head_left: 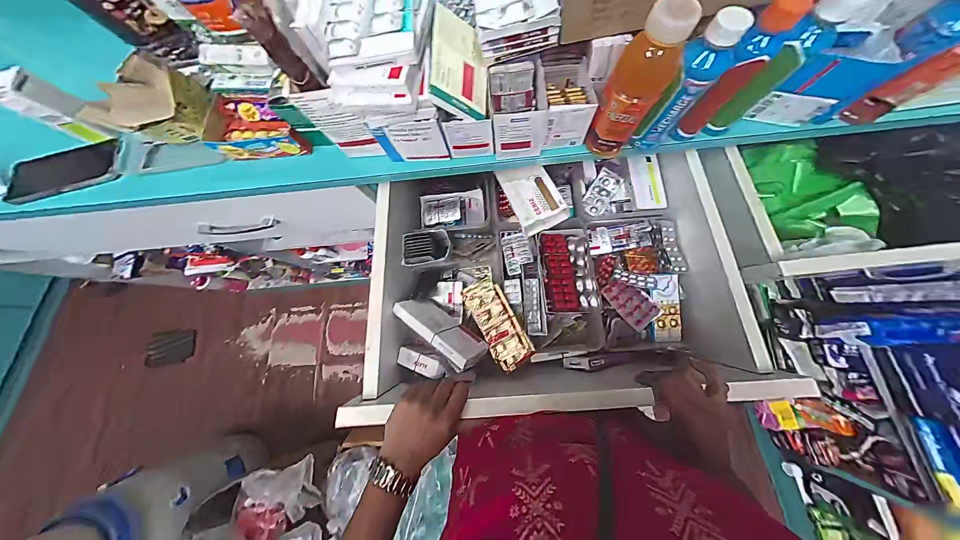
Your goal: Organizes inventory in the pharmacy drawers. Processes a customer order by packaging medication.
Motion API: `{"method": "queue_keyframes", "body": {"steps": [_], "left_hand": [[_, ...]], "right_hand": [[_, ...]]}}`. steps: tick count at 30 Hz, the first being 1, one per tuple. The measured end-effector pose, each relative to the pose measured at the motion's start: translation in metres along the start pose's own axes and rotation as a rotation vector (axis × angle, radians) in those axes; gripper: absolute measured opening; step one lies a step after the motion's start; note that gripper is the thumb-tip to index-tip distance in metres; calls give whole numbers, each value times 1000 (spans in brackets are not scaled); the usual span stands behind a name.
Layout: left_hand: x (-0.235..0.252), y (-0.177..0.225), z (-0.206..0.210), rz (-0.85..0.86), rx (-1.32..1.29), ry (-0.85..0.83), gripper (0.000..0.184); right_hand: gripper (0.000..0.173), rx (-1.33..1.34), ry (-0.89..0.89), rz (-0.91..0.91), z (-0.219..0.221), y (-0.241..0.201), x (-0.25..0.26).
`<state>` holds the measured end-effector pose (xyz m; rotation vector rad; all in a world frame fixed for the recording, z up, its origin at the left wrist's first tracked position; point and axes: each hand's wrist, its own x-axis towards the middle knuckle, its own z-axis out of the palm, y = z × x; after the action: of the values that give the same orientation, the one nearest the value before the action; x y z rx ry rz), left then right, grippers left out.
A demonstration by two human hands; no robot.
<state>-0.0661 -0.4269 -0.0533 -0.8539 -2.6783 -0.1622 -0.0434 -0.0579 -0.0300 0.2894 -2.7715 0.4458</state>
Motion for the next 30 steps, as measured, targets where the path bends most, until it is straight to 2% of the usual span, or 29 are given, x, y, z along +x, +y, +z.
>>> {"method": "queue_keyframes", "body": {"steps": [3,5,6,8,9,10,12,15,18,20,22,23,27,30], "left_hand": [[-1,-1,5,4,9,10,62],[-4,0,6,2,0,2,63],[-5,0,5,2,-6,-3,63],[-5,0,4,3,-13,-7,61],[-5,0,5,3,-13,-4,61],[-5,-1,6,0,-10,3,63],[-4,0,6,-10,-9,5,66],[-3,-1,6,-13,-7,-2,66],[-5,-1,6,-18,-23,-21,66],[-4,-2,5,-16,-37,-35,66],[-2,0,3,-20,-40,-52,66],[-2,0,2,-22,-43,-68,65],[-5,-2,1,-23,-50,-96,62],[-3,-2,1,-20,-45,-92,66]], "right_hand": [[38,51,-138,-90,-9,9,11],[40,145,-361,-141,-18,16,28],[42,232,-518,-129,-25,22,41],[36,472,-858,27,-37,40,75],[33,528,-937,95,-38,52,91],[34,511,-949,128,-37,64,106],[34,309,-850,151,-26,83,128],[21,107,-642,20,-3,110,145],[19,230,-645,-28,14,124,154],[30,284,-700,-39,26,125,157],[49,228,-765,-88,35,123,156],[52,189,-760,-137,39,122,155],[45,168,-576,-248,35,124,156],[46,248,-622,-318,24,119,142]]}}
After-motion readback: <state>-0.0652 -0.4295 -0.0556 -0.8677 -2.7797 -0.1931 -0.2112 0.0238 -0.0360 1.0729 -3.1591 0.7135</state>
